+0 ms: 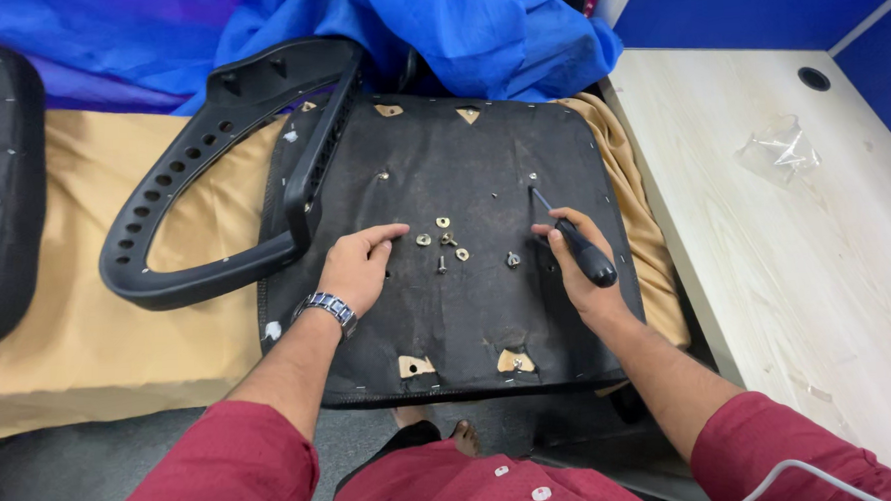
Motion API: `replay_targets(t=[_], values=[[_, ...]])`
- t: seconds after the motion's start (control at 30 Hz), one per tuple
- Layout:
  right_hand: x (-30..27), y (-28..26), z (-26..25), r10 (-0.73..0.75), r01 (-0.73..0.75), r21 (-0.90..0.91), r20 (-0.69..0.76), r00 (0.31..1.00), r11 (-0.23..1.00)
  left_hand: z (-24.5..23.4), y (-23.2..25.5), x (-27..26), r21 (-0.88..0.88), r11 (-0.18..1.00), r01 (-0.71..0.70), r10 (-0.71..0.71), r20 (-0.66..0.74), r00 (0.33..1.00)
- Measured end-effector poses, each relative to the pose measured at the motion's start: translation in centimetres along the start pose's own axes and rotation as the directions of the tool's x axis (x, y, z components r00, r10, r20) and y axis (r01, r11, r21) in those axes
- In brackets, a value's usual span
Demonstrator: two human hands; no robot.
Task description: The person uses a screwdriver to fasten screws into a black chair seat frame, securing the frame to the seat cushion. They repeatedly pick up screws and tighten them at multiple locations on the underside of the seat.
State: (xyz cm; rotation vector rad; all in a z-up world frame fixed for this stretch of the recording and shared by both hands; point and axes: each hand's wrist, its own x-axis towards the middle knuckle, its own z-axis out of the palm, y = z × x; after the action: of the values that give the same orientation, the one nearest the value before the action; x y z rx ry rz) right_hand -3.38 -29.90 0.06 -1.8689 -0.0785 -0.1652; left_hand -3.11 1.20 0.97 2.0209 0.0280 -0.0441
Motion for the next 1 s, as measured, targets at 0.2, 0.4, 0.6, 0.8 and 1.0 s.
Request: replay_targets(t=[0.2,0.4,0.6,0.8,1.0], values=[[-1.9,-1.5,0.5,-0.031,0.045,-0.306,0.049,0.998,0.951,-0.6,0.5,-1.5,0.002,0.976,0.219,-0.219,0.057,0.974],[-2.8,-2.2,2.2,0.002,-0.024,-0.417,-0.051,0.999,0.909,-1.3,-0.5,-1.2,-0.125,0.992,0.013,-0.011,0.023,1.0],[-2.3,-5.0,6.1,-0.083,0.004,-0.395,-0.183,0.98,0.919,-5.4,-0.5,-2.6,-0.108,0.972,-0.21,0.221,0.101,0.97],[-2.3,-7.3,15.2,-0.214,0.143,-0.363,-0.164,0.963,0.921,-13.6,-3.0,-3.8,-0.16,0.985,-0.065,0.084,0.114,0.99],[-5.0,-9.4,21.0,-0.04,0.036,-0.057,-0.069,0.997,0.998,-19.0,-6.1,-6.0,-0.023,0.972,-0.234,0.231,-0.096,0.968]])
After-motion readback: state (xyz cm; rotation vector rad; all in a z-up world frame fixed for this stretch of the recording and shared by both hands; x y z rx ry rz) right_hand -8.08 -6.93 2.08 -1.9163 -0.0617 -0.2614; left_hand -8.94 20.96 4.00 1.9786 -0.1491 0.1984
